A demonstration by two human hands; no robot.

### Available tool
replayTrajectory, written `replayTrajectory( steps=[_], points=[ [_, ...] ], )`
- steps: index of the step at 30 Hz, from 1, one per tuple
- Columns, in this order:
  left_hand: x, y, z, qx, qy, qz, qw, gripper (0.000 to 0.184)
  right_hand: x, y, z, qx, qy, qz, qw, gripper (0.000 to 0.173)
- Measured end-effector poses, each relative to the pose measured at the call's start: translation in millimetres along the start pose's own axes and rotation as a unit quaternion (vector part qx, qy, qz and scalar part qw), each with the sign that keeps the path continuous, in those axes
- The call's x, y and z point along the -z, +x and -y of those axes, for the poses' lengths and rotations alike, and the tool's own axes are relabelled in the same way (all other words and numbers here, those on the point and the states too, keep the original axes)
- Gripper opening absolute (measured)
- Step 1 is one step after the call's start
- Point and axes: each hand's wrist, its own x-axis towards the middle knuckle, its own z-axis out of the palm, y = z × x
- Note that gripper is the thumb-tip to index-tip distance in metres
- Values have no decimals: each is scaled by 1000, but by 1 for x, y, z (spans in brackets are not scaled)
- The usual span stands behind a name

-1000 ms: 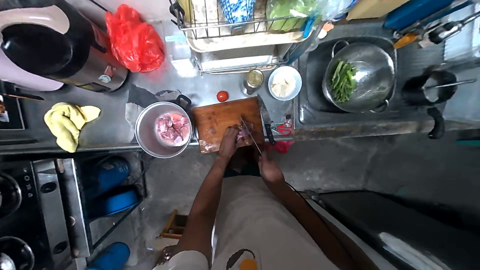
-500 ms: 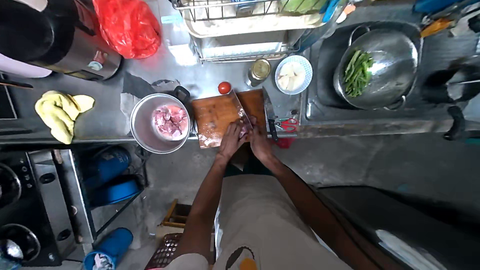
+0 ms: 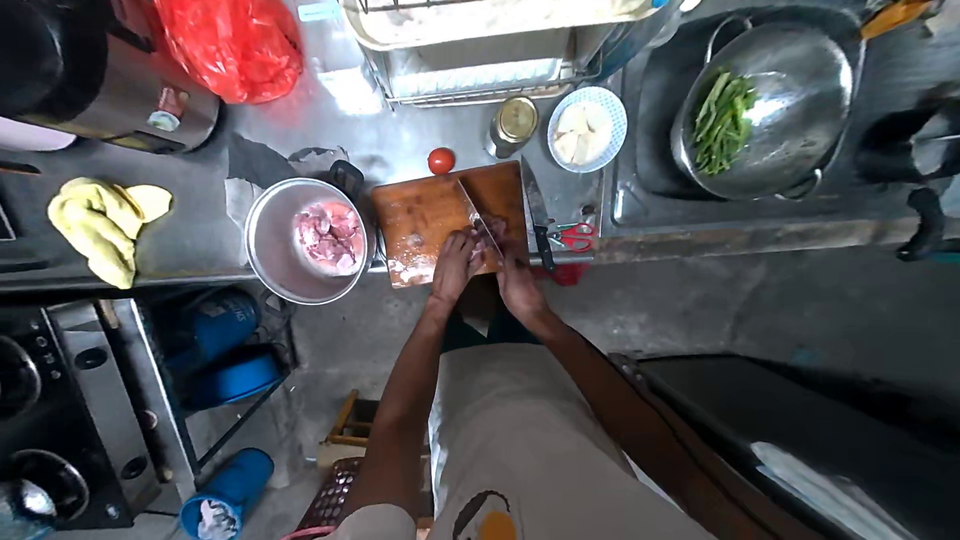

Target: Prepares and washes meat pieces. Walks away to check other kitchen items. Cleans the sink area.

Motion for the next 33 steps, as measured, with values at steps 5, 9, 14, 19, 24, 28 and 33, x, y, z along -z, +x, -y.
replayTrajectory(
  steps=[5,9,14,19,24,28,33],
  points=[
    [-12,21,22,9,8,-15,1000,37,8,0,7,8,4,1,1000,41],
    [-8,29,18,51,-32,-18,998,36,6,-34,-24,-29,-49,50,997,45],
    [-14,18,22,32,-41,-44,998,39,13,-55,-28,-41,-55,64,996,46],
    [-13,8,25,11,-40,-51,998,34,3,-6,9,5,9,-9,1000,35],
    [4,4,29,78,-47,-103,990,35,4,-10,5,2,5,-2,1000,35],
    [11,6,36,86,-65,-86,990,40,19,-33,-25,-2,57,68,996,43],
    [26,2,25,103,-44,-95,989,60,50,-75,-71,-11,157,-2,987,49]
  ],
)
